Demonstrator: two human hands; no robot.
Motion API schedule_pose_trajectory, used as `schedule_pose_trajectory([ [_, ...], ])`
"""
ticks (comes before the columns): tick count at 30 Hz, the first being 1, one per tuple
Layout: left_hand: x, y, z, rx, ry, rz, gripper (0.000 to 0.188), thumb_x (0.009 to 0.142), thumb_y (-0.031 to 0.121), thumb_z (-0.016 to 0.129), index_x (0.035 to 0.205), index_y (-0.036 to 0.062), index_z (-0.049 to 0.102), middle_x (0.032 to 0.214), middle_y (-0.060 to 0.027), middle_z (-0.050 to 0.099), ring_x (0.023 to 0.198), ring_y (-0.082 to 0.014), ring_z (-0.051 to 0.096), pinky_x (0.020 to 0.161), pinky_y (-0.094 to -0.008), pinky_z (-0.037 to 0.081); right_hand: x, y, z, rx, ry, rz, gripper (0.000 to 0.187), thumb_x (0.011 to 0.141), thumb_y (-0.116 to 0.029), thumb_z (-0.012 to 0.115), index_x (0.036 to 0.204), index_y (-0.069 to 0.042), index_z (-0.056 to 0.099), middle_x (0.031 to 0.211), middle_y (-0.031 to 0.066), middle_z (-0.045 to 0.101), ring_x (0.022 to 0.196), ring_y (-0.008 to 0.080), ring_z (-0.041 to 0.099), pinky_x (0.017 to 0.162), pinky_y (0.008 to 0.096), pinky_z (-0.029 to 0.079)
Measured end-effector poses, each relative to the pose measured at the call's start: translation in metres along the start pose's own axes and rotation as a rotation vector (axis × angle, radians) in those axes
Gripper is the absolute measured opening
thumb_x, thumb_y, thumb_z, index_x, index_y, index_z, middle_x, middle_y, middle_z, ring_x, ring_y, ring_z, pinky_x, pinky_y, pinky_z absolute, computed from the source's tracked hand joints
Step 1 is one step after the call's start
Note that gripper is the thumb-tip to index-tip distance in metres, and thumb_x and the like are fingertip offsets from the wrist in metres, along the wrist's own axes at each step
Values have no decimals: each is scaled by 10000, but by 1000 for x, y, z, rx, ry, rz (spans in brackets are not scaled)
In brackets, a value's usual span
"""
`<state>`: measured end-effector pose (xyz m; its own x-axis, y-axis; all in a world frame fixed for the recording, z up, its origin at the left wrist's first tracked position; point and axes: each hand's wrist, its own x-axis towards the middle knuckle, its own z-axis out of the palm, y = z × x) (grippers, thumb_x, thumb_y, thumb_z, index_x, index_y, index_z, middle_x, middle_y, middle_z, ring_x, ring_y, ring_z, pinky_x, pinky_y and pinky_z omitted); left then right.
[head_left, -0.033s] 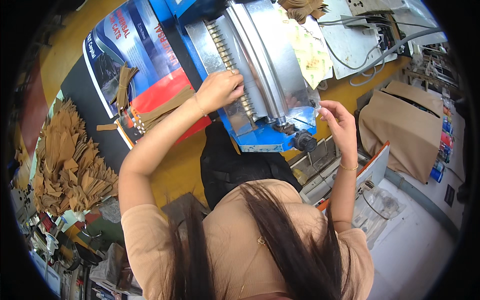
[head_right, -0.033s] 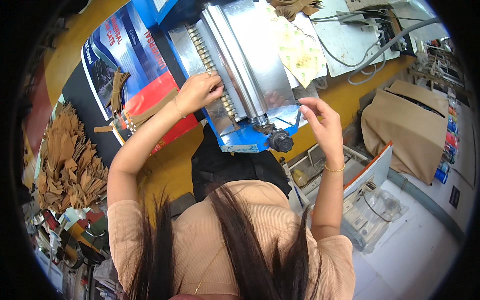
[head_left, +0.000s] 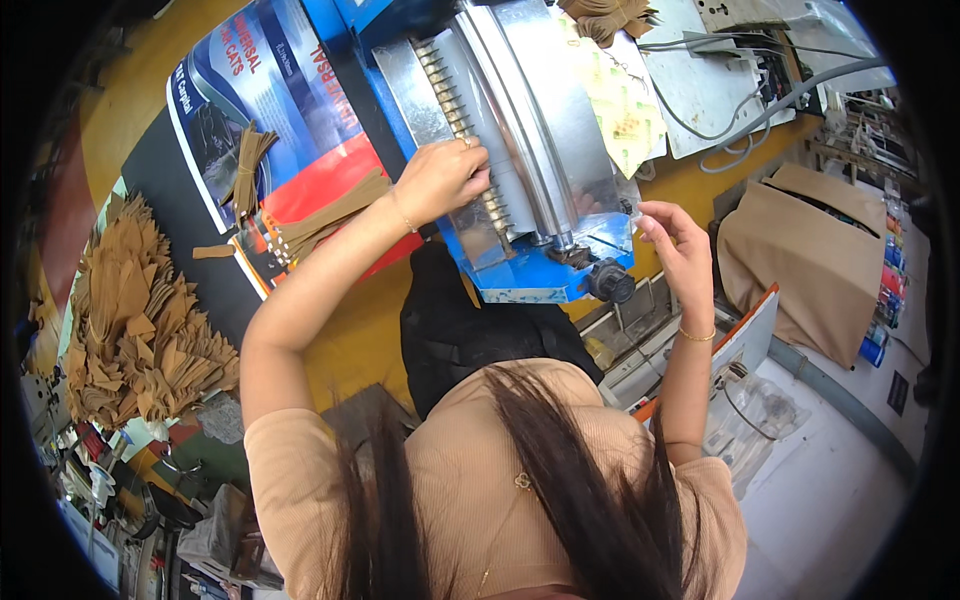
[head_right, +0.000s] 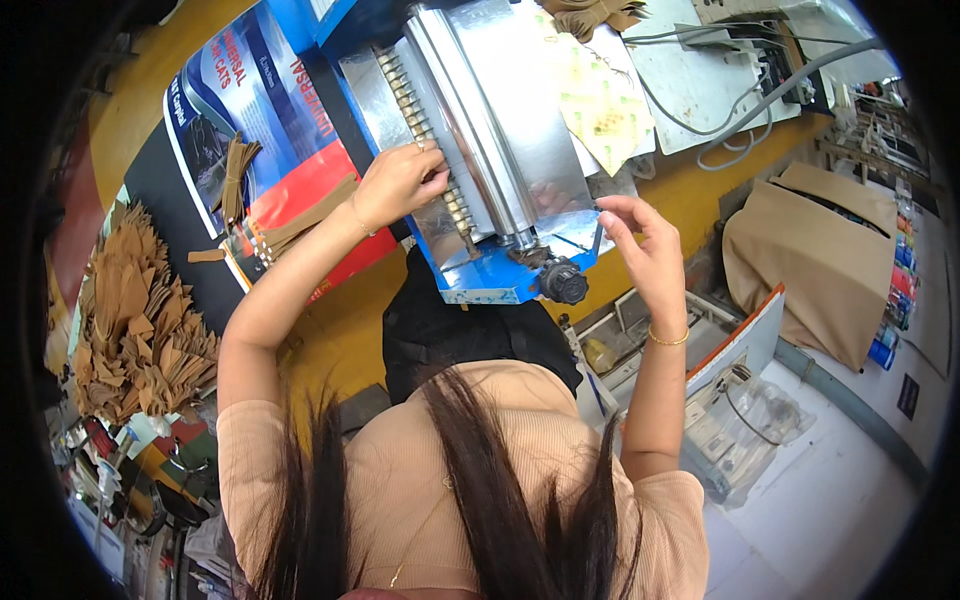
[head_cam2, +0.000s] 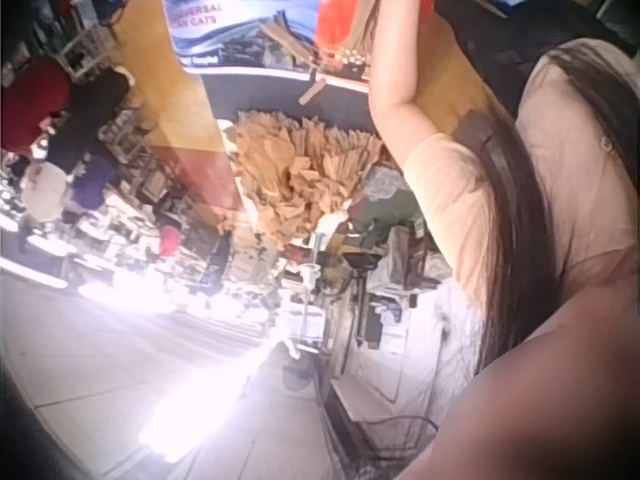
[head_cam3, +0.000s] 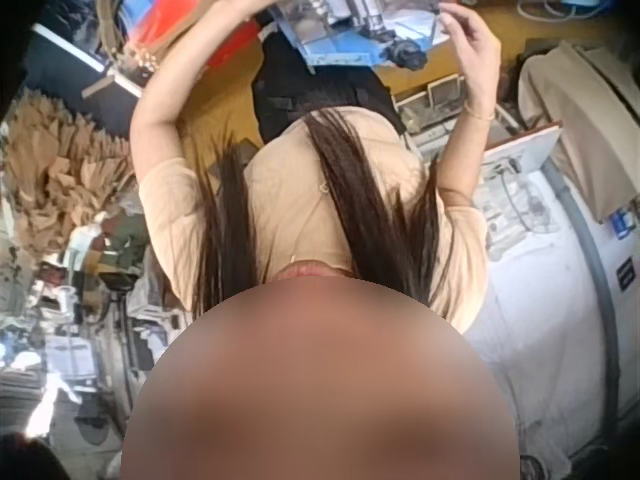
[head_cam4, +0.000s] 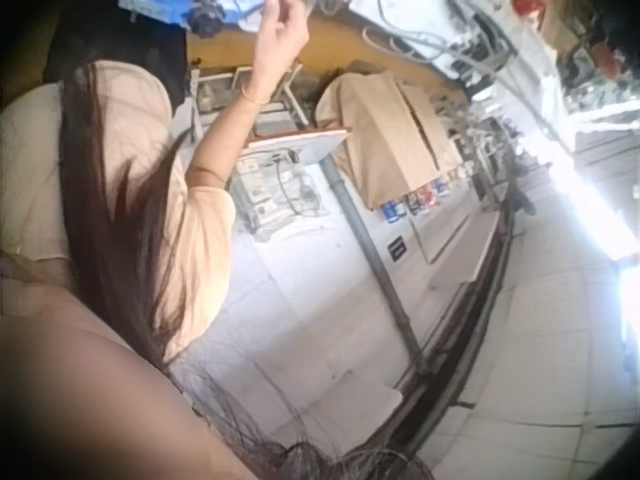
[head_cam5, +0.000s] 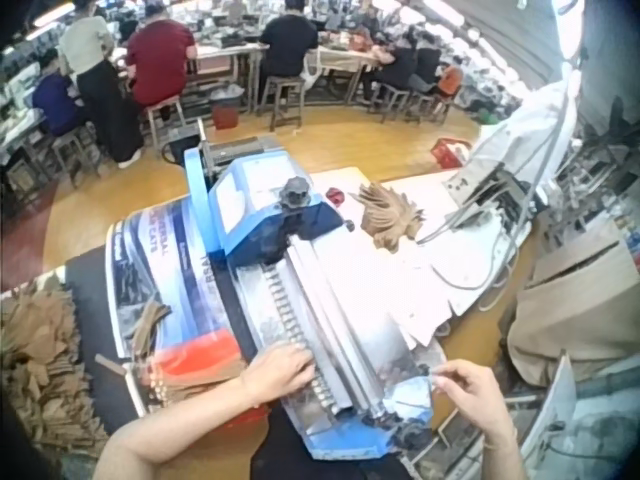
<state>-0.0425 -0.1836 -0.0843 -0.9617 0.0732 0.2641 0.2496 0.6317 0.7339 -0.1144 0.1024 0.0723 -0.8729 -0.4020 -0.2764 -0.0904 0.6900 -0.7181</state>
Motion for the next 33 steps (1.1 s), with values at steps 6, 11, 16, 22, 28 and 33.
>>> schedule_pose_trajectory([
  [6,-12,14,10,48,190,-67,85,757,100,630,740,41,571,749,-108,553,713,-303,593,644,-409,487,-4,0,9,-16,-4,-26,179,864,-88,638,1016,4,662,840,56,669,730,98,593,694,242,476],
  [11,-16,20,18,57,329,-102,67,750,73,652,761,39,595,742,-95,548,721,-277,588,654,-385,474,-6,1,12,-52,-12,-40,184,867,-97,641,1019,4,663,862,64,671,749,106,597,705,245,478],
  [16,-17,19,20,47,323,-106,103,745,93,647,743,33,563,762,-109,550,752,-289,591,682,-395,488,-6,0,18,-44,-21,-41,185,873,-104,637,1021,5,659,860,67,670,769,111,603,708,246,477],
  [22,-19,16,22,59,359,-57,83,763,89,664,776,45,596,738,-96,547,710,-275,589,646,-379,480,-7,0,21,-72,-21,-29,184,881,-111,631,1018,9,656,859,66,669,775,111,606,704,244,475],
  [28,-21,14,25,65,368,-61,95,754,91,659,757,47,575,737,-95,550,713,-271,598,644,-369,495,-11,0,23,-49,-2,-23,180,895,-116,616,1019,9,656,846,73,664,767,116,609,694,243,475],
  [33,-21,15,22,21,317,-111,93,764,93,656,768,45,576,757,-99,553,736,-280,602,669,-380,502,-13,-1,25,-75,-2,-16,182,915,-131,588,1018,0,661,846,82,666,771,123,616,693,249,476],
])
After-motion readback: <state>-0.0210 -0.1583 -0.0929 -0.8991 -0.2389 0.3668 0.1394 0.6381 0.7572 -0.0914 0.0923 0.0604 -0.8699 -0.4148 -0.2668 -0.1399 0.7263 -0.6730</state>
